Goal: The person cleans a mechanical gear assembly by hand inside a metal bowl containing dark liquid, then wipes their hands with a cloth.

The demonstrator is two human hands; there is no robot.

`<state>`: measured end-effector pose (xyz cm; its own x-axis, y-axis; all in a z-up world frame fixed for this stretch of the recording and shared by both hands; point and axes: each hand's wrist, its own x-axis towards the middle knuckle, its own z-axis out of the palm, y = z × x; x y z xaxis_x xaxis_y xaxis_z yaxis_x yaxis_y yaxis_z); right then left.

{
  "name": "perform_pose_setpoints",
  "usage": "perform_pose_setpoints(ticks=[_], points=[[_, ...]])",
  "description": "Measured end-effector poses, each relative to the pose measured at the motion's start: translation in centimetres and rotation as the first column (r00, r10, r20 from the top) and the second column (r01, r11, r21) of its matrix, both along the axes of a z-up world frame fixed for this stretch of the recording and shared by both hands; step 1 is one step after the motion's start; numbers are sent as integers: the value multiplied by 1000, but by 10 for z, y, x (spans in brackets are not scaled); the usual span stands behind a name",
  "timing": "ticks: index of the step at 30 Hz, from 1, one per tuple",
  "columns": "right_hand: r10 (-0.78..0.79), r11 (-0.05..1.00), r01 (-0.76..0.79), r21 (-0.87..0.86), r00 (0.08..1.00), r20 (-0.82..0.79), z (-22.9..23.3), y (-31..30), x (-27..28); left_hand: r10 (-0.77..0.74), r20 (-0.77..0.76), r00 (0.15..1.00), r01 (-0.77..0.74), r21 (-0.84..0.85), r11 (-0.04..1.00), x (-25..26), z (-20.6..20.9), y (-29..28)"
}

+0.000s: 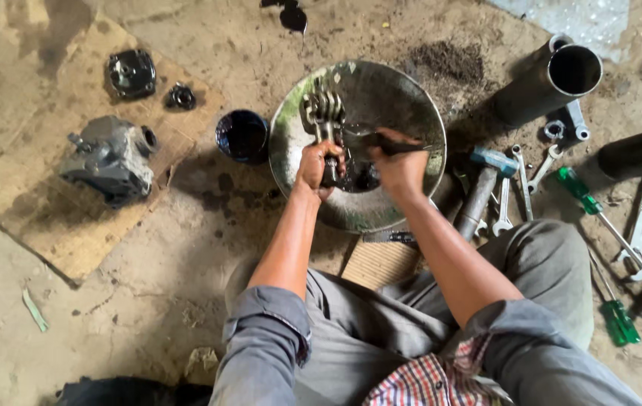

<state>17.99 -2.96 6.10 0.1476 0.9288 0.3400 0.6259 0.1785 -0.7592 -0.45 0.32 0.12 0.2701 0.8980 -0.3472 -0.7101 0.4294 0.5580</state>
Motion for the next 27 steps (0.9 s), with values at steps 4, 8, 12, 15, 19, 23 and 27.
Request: perform_pose_setpoints(ticks=[4, 8, 12, 15, 19, 23, 27], points=[[-294, 918, 120, -379, 845, -446, -30, 5, 33, -72, 138, 988, 49, 166, 985, -6, 22, -12], [-477, 781, 48, -622, 689, -546, -29, 5, 57, -144, 118, 982, 113, 233, 966, -10, 51, -23], [-345, 809, -60, -584, 757, -555, 14, -13, 38, -207, 22, 978, 188, 341, 921, -10, 48, -25], [-112, 849, -357, -390, 600, -792, 43, 0, 14, -271, -51, 961, 276, 191, 942, -8, 21, -27], [-29, 867, -457, -198, 351, -936, 53, 9, 6, -316, -191, 929, 351, 193, 916, -6, 26, -30], [-72, 931, -181, -318, 761, -645, 46, 6, 17, -209, -636, 743, 405, 179, 897, 19, 37, -24], [-123, 936, -107, -337, 795, -594, 21, 0, 13, 196, -863, 465, 366, 389, 845, 25, 19, -25]])
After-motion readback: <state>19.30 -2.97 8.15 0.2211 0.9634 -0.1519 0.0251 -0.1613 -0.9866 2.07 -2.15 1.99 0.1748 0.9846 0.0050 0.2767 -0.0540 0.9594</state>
